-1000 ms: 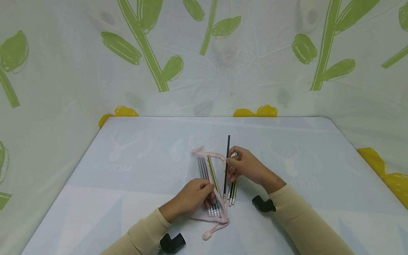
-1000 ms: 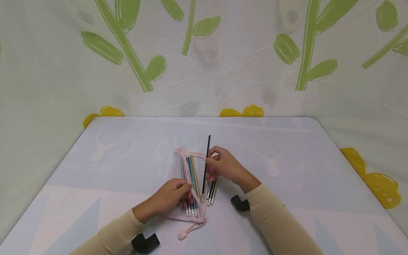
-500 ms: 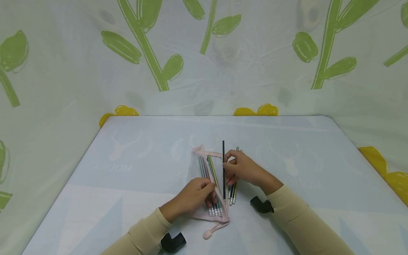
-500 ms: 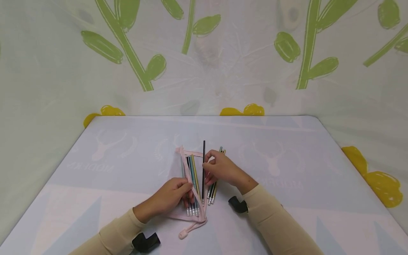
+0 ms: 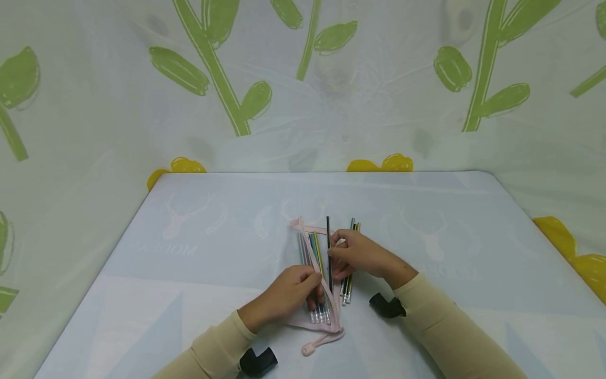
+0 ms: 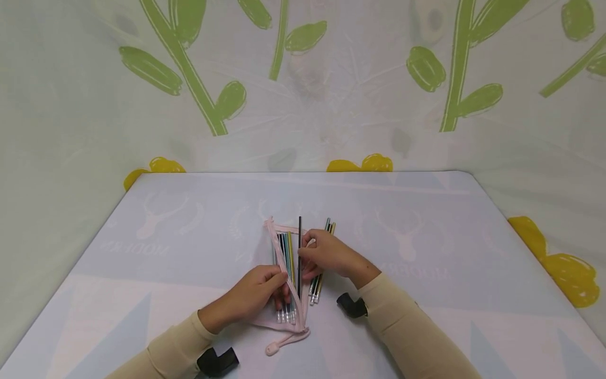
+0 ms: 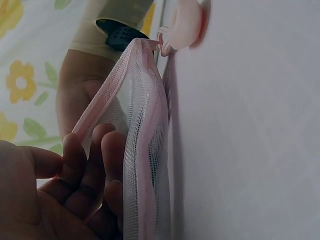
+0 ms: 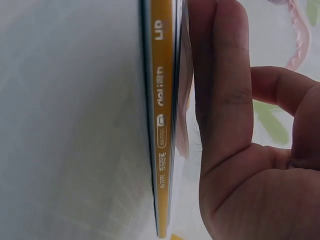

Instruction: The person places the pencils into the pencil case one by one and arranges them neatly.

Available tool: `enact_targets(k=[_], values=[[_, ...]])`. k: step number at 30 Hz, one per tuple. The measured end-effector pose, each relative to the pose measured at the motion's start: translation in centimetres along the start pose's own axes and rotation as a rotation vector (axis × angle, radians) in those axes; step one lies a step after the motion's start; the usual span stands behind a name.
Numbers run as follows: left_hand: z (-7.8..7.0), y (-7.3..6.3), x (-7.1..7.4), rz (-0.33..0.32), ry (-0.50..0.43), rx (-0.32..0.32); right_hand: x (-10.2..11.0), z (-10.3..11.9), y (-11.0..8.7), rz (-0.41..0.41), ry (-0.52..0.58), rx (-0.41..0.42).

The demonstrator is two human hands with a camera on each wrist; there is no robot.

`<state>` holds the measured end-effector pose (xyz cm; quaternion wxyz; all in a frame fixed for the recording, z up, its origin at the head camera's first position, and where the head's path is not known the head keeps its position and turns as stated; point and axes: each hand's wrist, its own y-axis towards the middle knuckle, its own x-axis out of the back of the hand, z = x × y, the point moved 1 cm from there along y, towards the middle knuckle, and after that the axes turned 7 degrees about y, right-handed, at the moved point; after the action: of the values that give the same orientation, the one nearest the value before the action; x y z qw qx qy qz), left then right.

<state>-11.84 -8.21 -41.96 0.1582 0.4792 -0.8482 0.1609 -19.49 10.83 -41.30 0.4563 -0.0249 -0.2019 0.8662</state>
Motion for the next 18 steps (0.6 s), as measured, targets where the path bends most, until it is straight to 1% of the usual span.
enact_targets(k=[7, 15, 18], values=[[0.09, 0.05, -0.03, 0.002, 0.002, -0.009, -0.27, -0.15, 0.14, -0.006, 0.001, -0.023], [0.18, 0.04, -0.08, 0.014, -0.011, -0.002, -0.36, -0.52, 0.23, 0.054, -0.025, -0.023], [0.23, 0.08, -0.09, 0.018, -0.016, -0.005, -0.33, -0.57, 0.31, 0.057, -0.056, -0.026]])
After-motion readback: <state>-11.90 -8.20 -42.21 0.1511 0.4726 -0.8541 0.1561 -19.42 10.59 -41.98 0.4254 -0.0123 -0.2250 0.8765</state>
